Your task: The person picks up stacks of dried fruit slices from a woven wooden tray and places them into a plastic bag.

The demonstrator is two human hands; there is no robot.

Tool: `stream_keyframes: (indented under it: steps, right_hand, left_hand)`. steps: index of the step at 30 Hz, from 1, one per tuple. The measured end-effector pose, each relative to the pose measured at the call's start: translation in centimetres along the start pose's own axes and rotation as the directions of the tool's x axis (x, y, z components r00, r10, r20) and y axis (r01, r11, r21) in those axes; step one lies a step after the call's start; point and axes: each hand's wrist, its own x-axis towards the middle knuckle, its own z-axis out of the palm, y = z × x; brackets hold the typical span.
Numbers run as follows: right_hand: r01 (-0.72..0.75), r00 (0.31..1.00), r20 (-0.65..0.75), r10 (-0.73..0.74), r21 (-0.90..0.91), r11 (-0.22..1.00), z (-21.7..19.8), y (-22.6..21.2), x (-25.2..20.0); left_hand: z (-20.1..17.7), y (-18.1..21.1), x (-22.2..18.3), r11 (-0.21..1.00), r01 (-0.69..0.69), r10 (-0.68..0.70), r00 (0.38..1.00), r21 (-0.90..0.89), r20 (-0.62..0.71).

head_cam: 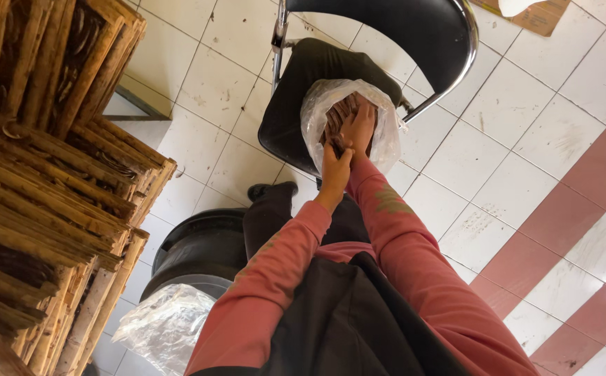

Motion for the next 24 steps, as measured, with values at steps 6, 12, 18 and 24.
stream_keyframes:
  steps: [6,12,18,24]
  right_hand:
    - [-0.494,0.866,0.266,0.424,0.321,0.808,-0.4,2.5,1.3]
    - [-0.179,0.968,0.200,0.151,0.133,0.975,-1.6,3.5,0.7]
    - [-0.168,0.961,0.236,0.145,0.080,0.983,-1.1,2.8,1.7]
    - [-0.185,0.923,0.337,0.186,-0.035,0.982,2.5,3.9,3.3]
  left_hand:
    - [-1.5,1.2,1.0,1.000,-0.004,0.005,1.000,-0.013,0.018]
    - [-1.0,2.2,0.2,0.990,-0.037,0.036,0.999,0.135,0.016]
    - [-0.4,2.3,-0.1,0.993,0.112,-0.110,0.992,-0.044,0.059]
    - [-0.8,1.3,0.5,0.991,0.108,-0.105,0.994,-0.079,0.041]
